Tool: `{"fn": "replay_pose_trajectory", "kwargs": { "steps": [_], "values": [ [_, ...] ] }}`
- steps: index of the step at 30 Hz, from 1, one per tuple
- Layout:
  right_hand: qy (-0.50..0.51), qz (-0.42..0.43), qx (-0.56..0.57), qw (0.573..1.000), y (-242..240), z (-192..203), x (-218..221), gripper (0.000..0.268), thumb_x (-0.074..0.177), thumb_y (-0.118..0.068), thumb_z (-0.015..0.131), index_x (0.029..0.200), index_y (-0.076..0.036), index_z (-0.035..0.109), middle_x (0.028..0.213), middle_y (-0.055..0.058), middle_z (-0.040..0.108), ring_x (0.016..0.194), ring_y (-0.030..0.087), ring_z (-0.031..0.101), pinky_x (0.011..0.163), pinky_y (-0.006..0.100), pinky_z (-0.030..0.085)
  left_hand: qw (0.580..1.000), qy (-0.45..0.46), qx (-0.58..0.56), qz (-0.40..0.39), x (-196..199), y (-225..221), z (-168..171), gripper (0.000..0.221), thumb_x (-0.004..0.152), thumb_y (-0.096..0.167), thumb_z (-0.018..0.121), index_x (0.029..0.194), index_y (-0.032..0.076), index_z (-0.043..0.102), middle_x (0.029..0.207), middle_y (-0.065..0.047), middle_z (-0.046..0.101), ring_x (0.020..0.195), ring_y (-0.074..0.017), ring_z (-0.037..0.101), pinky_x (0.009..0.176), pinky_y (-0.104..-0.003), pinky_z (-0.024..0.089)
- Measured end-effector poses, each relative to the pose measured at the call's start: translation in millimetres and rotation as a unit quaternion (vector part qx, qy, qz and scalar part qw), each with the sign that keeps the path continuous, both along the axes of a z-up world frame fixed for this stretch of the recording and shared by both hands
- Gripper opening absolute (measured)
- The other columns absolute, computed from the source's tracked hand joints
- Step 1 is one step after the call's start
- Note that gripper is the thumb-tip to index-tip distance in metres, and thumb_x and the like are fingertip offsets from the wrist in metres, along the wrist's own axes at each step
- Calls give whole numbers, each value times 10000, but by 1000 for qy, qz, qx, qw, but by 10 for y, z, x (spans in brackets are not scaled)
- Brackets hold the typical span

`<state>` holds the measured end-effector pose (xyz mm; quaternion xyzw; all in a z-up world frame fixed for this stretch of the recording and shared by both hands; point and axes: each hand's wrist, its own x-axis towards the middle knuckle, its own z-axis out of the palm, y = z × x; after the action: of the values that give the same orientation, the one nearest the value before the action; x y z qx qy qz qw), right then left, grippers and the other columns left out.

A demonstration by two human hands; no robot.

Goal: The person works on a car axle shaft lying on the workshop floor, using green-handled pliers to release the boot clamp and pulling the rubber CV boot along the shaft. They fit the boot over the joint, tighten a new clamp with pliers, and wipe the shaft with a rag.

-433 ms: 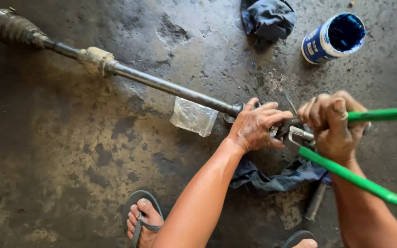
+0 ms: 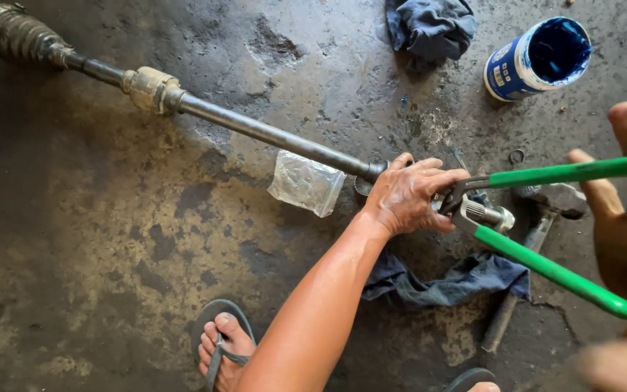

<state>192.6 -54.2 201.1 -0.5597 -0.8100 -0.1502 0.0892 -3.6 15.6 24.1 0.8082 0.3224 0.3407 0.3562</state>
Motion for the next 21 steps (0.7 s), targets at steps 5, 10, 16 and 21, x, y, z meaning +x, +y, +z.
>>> {"fn": "replay_pose_trajectory", "kwargs": {
  "steps": [5, 10, 16, 21],
  "values": [
    [485, 84, -98, 865, -21, 104, -728, 960, 773, 82, 522, 1655, -156, 226, 1636, 119, 249, 1597, 320, 316, 1511, 554, 353, 1000, 13, 16, -15, -10, 34, -43, 789, 535, 454, 926, 1255, 294, 647, 937, 63, 690, 987, -147, 625, 935, -360, 403],
    [462, 75, -129, 874, -49, 135, -645, 511, 747, -6, 402, 1235, -99, 280, 1709, 159, 167, 1664, 383, 199, 1489, 732, 328, 985, 129, 86, -75, -13, 126, -220, 1313, 467, 659, 993, 1547, 341, 318, 1354, 160, 680, 1304, -172, 578, 1169, -640, 384],
    [414, 1, -161, 896, -166, 26, -379, 380, 893, 11, 359, 1267, 32, 293, 1260, 193, 255, 1519, 399, 296, 1601, 778, 226, 985, 131, 96, -54, -93, 198, -306, 915, 501, 622, 960, 1276, 306, 589, 1369, 107, 568, 1169, -173, 580, 933, -498, 476],
    [398, -82, -163, 899, -57, 228, -704, 44, 1026, -2, 379, 1005, 30, 357, 968, 144, 377, 1810, 466, 266, 1726, 848, 236, 986, 112, 115, -42, -68, 241, -323, 868, 499, 634, 918, 1233, 299, 597, 1265, 67, 593, 1039, -187, 632, 797, -414, 514]
  ]
}}
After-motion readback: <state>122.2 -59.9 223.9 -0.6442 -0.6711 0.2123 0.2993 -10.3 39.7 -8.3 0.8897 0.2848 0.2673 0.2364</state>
